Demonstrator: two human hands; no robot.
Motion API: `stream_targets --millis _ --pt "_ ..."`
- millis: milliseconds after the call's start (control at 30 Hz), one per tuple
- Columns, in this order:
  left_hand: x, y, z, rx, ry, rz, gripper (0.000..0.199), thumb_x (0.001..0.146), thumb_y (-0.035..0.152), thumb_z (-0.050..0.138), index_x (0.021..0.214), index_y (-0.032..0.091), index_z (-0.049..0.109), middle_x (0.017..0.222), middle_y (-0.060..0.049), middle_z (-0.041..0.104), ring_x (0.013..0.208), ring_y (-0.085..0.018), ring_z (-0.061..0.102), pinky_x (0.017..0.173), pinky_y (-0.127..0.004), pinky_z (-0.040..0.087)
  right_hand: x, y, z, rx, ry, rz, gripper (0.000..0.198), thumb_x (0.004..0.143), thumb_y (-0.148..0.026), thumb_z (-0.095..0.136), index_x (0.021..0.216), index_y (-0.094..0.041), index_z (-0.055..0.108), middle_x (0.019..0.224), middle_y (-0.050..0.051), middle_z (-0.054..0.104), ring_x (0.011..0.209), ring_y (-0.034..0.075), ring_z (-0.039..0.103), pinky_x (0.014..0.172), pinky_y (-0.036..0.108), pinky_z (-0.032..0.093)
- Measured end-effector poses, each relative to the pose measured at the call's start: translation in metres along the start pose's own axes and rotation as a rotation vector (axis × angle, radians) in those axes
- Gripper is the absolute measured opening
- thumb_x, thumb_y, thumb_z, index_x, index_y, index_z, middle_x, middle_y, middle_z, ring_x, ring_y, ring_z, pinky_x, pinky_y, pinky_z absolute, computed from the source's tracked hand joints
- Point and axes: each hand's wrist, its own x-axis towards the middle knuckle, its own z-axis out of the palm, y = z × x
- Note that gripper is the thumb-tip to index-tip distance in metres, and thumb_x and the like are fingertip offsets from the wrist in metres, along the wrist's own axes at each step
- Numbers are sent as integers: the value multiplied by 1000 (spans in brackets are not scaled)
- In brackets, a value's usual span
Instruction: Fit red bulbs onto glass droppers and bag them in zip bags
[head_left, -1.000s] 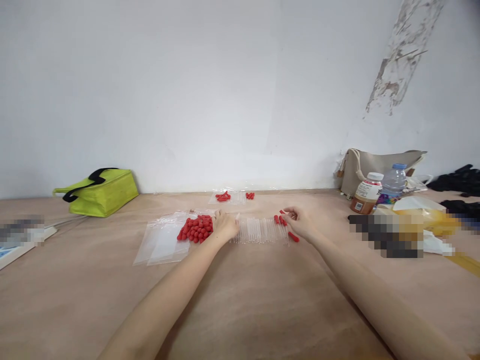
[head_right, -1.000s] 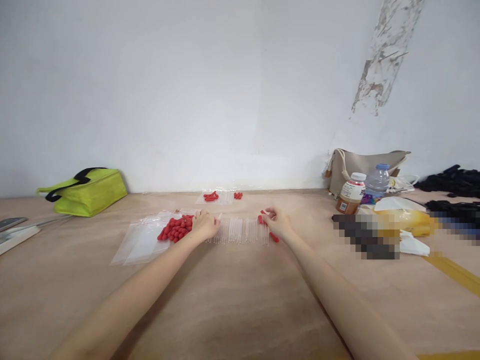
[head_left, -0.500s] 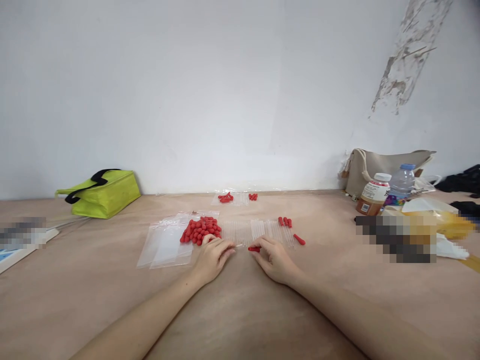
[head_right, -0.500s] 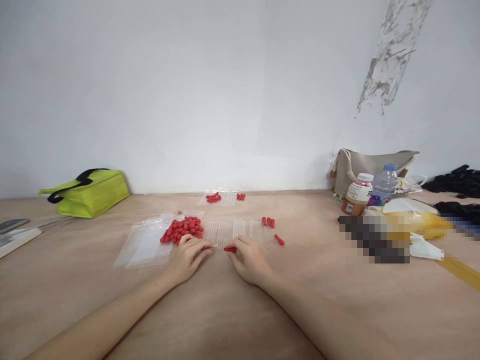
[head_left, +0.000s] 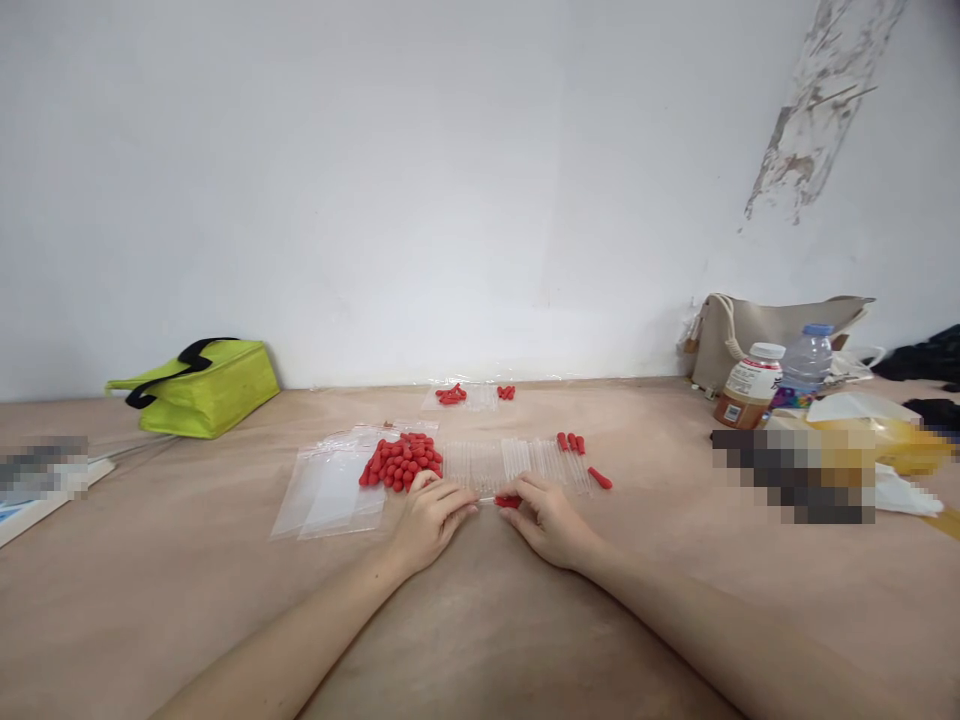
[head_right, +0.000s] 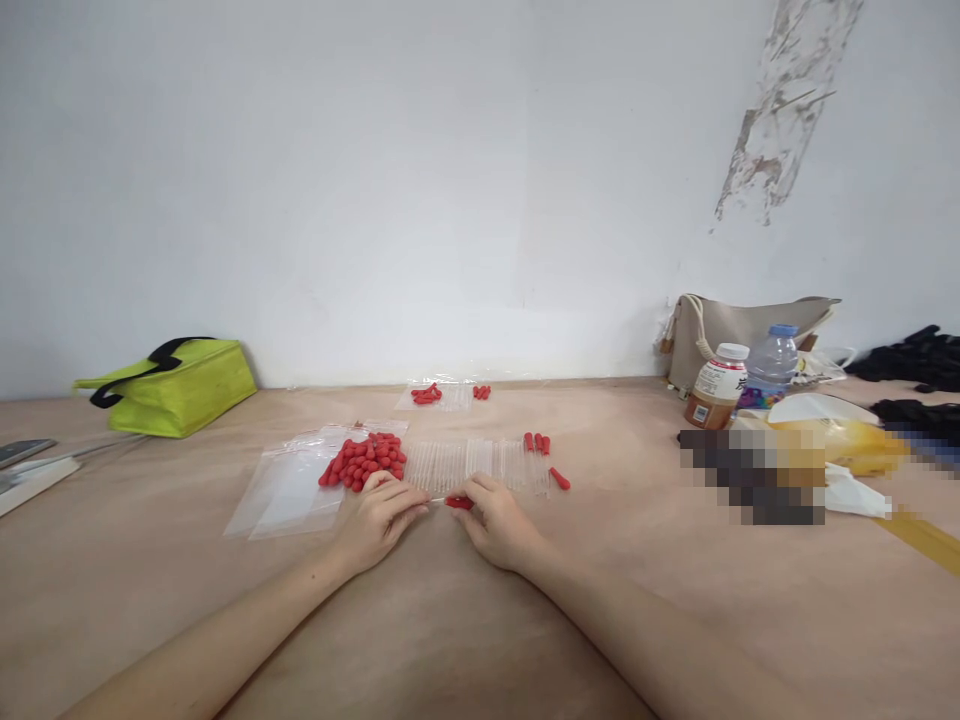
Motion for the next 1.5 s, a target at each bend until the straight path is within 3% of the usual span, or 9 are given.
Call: stream_targets --millis 600,1133,1300,1500 --pt "-1 1 7 -74 -44 100 18 89 21 44 96 19 60 83 -4 67 74 -16 59 68 -30 33 -2 6 -2 -36 0 -105 17 83 -23 46 84 -18 62 78 6 61 75 14 55 69 26 44" --pt "1 12 7 -39 -114 119 21 90 22 39 94 17 60 75 -3 63 71 -15 56 70 -30 33 -2 6 -2 -164 -121 -187 12 80 -20 48 86 -16 58 79 6 57 77 15 51 71 28 41" --pt "2 12 7 -15 -164 107 22 90 22 38 93 18 60 75 -3 63 72 -16 56 71 -31 33 -1 6 -1 -168 -154 -167 14 81 -20 48 88 -17 59 80 6 58 77 16 51 72 29 41" --pt "2 7 2 -19 -57 12 19 89 26 42 95 19 59 80 -3 65 71 -16 55 75 -32 31 3 7 -14 25 -44 1 13 79 -26 52 83 -19 62 78 4 60 78 16 54 73 31 42"
